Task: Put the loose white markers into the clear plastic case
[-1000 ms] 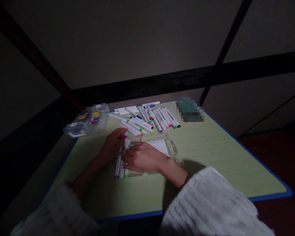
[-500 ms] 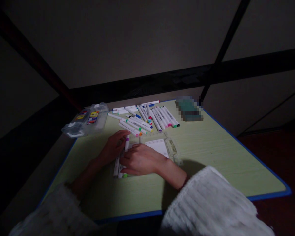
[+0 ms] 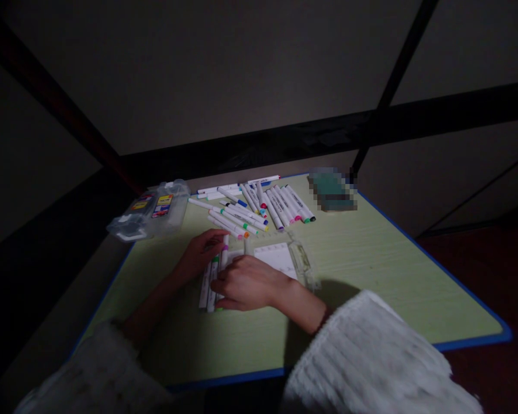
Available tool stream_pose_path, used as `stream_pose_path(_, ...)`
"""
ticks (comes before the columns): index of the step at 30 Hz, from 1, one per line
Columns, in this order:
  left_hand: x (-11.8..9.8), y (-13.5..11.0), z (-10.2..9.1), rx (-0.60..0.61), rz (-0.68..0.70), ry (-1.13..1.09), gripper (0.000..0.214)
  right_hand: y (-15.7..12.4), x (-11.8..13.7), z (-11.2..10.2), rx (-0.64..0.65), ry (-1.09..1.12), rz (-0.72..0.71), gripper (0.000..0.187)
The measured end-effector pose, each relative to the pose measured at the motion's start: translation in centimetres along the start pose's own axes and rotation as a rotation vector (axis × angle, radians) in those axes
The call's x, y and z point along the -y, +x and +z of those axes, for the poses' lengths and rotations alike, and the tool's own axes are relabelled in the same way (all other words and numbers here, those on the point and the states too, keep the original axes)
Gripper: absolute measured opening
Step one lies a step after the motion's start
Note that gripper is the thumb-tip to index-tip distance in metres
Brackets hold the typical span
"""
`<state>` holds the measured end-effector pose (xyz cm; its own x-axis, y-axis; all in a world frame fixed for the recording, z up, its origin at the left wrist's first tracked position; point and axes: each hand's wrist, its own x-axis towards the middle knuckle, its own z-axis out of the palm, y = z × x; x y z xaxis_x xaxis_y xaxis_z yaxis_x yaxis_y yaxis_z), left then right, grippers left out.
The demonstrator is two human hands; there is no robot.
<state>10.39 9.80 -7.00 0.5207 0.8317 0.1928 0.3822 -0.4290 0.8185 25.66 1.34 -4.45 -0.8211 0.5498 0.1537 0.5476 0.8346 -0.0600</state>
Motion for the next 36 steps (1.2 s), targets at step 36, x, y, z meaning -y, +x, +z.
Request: stream_pose_path(36,-0.09,0.10,0.31,-0.013,0.054,0.145,0.027,0.06,0.41,-0.31,0.036,-0.001,0.013,0.030)
